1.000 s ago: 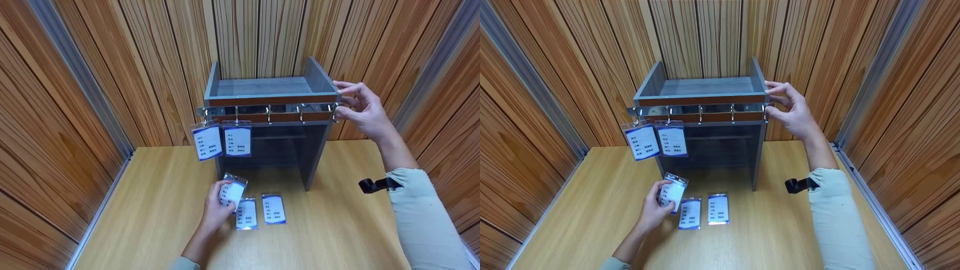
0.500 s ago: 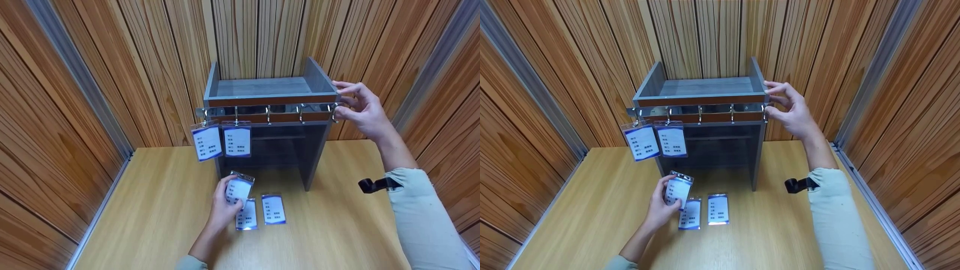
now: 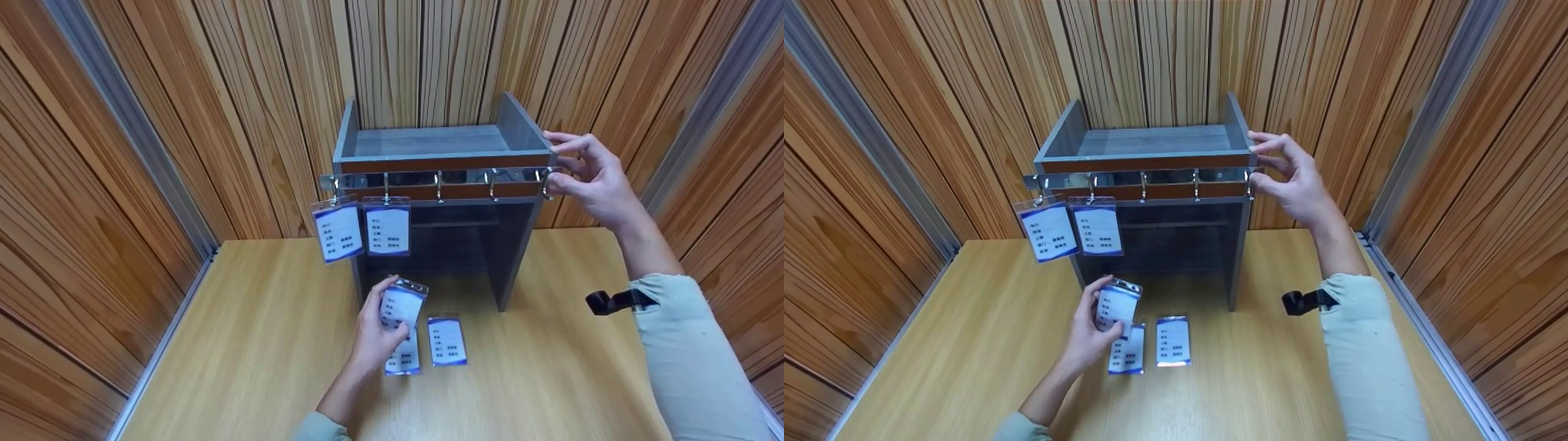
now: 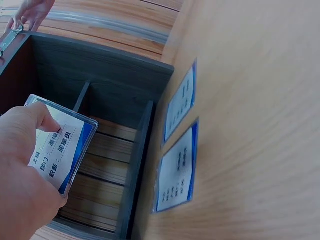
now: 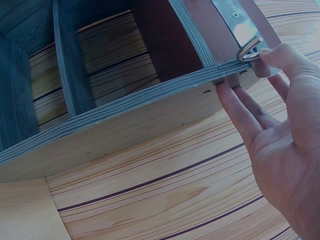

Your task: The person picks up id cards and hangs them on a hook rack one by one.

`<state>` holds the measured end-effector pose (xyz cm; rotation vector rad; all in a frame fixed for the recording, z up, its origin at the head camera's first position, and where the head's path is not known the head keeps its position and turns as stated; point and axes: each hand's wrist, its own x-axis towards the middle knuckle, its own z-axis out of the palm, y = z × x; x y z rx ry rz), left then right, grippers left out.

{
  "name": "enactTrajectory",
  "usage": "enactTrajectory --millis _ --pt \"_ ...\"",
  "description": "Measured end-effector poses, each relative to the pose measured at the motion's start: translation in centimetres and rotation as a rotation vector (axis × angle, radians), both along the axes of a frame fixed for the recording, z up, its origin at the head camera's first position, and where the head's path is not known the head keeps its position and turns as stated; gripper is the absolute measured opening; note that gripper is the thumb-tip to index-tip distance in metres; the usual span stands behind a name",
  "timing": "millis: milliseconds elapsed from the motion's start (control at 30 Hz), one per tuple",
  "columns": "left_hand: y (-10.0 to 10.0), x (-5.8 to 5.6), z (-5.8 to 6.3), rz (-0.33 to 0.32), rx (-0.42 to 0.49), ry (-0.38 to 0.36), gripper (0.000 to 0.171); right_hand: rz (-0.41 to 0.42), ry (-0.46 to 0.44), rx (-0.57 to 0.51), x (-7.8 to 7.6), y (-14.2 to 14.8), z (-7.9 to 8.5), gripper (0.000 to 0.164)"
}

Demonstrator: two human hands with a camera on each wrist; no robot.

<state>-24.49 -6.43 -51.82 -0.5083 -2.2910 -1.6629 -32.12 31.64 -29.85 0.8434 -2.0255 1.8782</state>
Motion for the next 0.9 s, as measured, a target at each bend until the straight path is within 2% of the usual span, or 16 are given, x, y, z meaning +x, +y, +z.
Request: enactTrajectory --millis 267,400,633,900 --pt "0.9 0.2 1.1 0.003 -0.001 0.056 0.081 0.053 0.023 -0.029 -0.6 0.4 -0.6 0.041" --pt "1.4 0.3 1.8 0.000 0.007 0.062 0.081 0.050 0.019 -0.024 -0.4 0.3 -0.2 0.040" --pt "2.3 0.2 2.8 -0.051 0.046 0.099 0.081 0.045 0.015 -0.025 0.5 -0.3 0.6 0.040" --pt "3.3 0.2 4.1 -0.029 0.048 0.133 0.082 0.034 0.000 -0.021 0.6 -0.3 0.5 0.039"
